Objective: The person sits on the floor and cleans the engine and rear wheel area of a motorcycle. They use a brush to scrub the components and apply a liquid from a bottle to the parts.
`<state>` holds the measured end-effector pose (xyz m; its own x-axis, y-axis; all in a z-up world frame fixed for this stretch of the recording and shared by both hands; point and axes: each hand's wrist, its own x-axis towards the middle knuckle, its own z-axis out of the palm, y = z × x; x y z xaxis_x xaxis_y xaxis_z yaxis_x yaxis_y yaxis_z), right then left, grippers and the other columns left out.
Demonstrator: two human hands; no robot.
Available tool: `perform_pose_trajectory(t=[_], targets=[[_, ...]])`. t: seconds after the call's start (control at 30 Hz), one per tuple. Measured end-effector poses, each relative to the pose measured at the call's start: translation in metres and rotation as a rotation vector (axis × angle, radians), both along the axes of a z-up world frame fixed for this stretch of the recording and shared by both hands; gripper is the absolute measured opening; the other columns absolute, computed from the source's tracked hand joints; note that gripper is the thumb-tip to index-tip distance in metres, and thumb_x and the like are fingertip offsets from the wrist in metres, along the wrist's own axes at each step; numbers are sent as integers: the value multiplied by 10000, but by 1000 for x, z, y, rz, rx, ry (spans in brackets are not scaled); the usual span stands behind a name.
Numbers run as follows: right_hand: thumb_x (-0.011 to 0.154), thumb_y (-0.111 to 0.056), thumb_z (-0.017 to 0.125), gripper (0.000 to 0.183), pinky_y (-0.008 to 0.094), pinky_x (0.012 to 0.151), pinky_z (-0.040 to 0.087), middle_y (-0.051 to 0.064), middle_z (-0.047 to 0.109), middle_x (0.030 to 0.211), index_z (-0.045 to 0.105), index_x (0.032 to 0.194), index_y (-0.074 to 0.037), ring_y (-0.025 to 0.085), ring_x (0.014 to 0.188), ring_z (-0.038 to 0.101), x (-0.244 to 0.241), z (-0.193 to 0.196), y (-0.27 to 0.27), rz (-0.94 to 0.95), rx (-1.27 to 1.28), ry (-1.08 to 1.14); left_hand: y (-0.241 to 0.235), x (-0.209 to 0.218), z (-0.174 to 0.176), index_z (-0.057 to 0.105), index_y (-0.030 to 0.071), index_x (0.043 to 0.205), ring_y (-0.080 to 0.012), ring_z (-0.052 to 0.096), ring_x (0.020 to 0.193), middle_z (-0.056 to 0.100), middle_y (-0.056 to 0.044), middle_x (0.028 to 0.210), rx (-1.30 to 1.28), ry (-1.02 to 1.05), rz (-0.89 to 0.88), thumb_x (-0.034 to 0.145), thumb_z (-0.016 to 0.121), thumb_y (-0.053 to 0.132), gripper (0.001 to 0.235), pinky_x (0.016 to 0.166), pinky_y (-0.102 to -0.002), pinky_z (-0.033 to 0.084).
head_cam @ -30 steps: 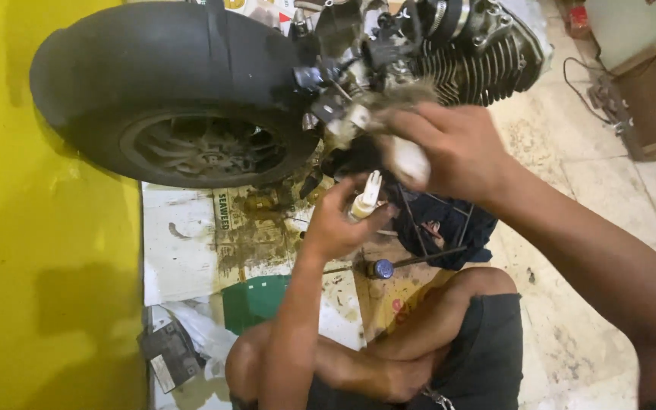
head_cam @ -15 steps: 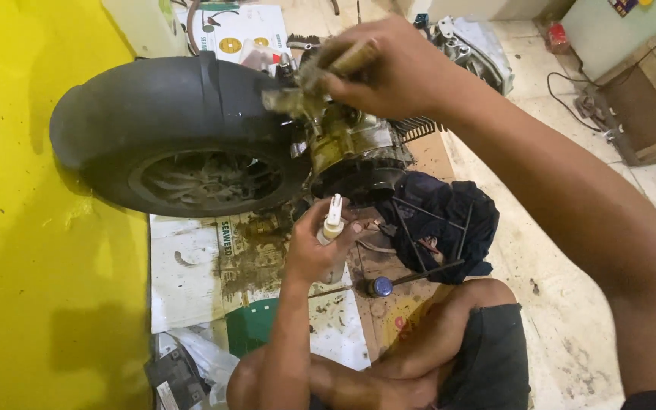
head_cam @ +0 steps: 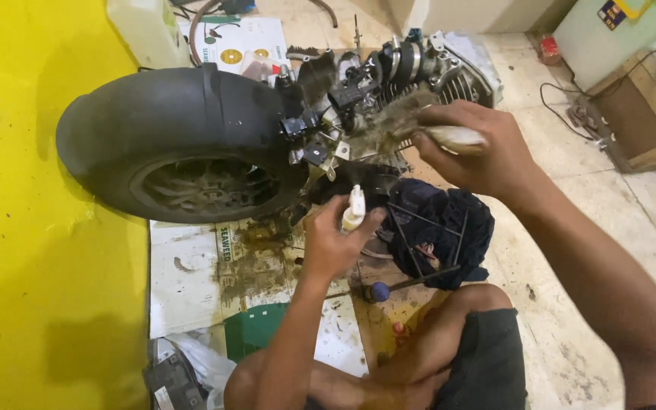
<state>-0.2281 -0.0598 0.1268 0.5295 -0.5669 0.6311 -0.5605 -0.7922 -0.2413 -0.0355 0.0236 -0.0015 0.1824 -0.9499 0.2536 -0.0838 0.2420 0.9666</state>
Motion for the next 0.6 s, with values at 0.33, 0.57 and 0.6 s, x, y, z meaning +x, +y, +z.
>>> perform_pose_trajectory(t=[0.33, 0.57, 0.6], targets=[[915, -159, 687, 192, 414, 629, 528, 191, 673, 775, 724, 1077, -63, 332, 697, 668, -39, -24, 47, -134, 299, -311, -19, -36, 39, 685, 16, 1004, -408, 692, 871, 705, -218, 864, 137, -12, 50, 763, 765, 463, 514, 709, -499, 529], [895, -168, 729, 200, 427, 673, 519, 200, 668, 809, 723, 1044, -34, 336, 740, 669, -46, -26, 42, -175, 280, -371, -15, -40, 31, 684, 16, 957, -390, 691, 809, 693, -225, 814, 280, -42, 101, 738, 757, 488, 525, 717, -486, 504], [893, -157, 728, 190, 425, 670, 519, 207, 672, 813, 726, 1032, -27, 347, 743, 672, -44, -25, 43, -174, 281, -368, -13, -41, 33, 686, 27, 972, -350, 702, 785, 703, -197, 810, 284, -29, 97, 735, 766, 475, 514, 712, -463, 509]])
